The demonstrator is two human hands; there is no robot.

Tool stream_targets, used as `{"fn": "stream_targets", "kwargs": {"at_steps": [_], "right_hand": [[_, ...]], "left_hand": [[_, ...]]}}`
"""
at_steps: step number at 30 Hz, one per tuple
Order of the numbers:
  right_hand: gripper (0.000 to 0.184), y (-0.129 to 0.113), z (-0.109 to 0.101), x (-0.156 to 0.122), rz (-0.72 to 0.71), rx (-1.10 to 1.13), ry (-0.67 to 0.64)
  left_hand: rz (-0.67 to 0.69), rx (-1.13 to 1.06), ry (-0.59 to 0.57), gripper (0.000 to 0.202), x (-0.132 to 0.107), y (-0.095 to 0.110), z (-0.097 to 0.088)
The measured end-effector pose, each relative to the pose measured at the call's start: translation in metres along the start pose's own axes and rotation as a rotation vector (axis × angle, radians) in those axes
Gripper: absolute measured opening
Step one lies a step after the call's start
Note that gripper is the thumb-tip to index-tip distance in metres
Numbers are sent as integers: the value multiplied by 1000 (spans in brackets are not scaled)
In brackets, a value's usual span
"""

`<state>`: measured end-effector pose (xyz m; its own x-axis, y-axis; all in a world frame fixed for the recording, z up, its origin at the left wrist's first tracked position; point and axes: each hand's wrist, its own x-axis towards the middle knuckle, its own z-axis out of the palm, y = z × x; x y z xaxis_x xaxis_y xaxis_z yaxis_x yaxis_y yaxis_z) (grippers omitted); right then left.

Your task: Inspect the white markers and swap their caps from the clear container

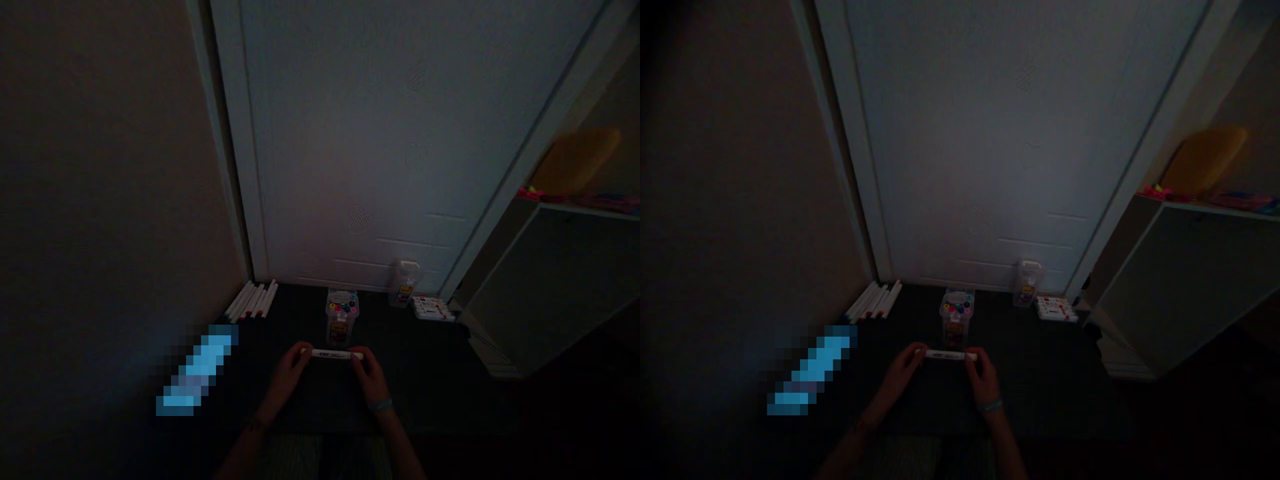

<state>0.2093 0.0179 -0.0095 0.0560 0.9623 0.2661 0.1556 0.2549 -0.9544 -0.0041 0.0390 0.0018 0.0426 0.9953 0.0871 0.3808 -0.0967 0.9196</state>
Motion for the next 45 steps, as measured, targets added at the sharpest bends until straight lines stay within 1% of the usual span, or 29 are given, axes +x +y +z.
{"fn": "stream_targets", "kwargs": {"at_steps": [4, 9, 13, 18, 25, 30, 34, 39, 45], "right_hand": [[28, -1, -1, -1, 20, -6, -1], [28, -1, -2, -1, 49, -22, -33], [26, 1, -1, -1, 53, -38, -31], [25, 5, -1, -2, 70, 9, -10], [25, 5, -1, -2, 23, -22, 10], [26, 5, -1, -1, 36, -25, 39], [27, 4, -2, -1, 62, -21, 72], [33, 0, -1, -1, 90, 19, 58], [29, -1, -2, -1, 90, 2, 43]], "left_hand": [[-5, 33, 60, 35, -1, -4, 4], [31, -24, 58, 38, -7, -2, 1], [20, -72, 76, 39, -6, 2, -1], [11, -96, 57, 37, -5, 3, -2], [1, -125, 25, 42, -11, 12, -6], [32, -108, 50, 41, -11, 10, -4], [36, -79, 43, 41, -10, 7, -2], [-2, -53, 23, 43, -11, 8, -4], [28, -58, 48, 43, -11, 9, -3]]}}
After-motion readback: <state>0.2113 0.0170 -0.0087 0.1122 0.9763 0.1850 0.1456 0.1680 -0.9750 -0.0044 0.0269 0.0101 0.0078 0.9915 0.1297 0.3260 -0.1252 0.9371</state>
